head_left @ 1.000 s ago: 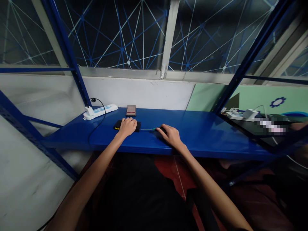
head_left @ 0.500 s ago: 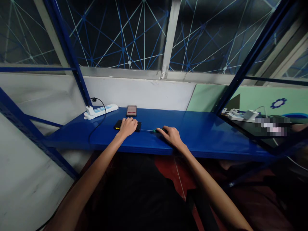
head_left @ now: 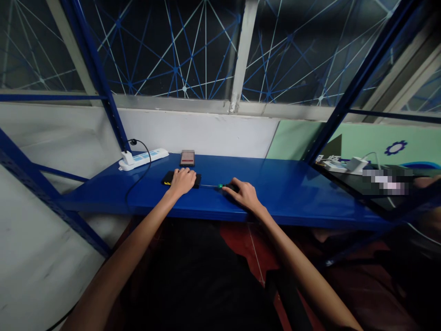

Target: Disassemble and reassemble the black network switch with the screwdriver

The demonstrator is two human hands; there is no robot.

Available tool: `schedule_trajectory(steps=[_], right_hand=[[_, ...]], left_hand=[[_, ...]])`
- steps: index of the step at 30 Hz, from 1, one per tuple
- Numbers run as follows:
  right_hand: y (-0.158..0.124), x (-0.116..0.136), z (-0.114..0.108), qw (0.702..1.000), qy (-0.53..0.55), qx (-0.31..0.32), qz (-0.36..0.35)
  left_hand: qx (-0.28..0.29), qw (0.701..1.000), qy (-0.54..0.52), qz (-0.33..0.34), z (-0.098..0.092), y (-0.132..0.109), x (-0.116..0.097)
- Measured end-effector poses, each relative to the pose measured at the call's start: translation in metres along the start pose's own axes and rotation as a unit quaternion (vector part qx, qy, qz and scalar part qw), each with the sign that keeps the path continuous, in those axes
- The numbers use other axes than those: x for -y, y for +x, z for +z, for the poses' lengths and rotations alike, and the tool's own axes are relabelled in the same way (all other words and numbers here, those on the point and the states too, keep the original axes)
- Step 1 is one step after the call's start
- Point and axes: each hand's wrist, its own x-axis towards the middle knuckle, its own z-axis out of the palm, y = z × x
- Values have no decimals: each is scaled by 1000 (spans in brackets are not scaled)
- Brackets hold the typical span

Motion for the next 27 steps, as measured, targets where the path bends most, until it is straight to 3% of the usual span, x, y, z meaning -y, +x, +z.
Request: schedule_trajectory(steps=[4, 14, 27], right_hand=[[1, 7, -1, 998, -49, 30, 10], [2, 0, 0, 998, 39, 39, -17], [3, 5, -2, 998, 23, 51, 29]], left_hand=[[-13, 1000, 5, -1, 3, -1, 0], [-6, 1000, 10, 3, 2, 0, -1], [-13, 1000, 18, 5, 4, 0, 0]])
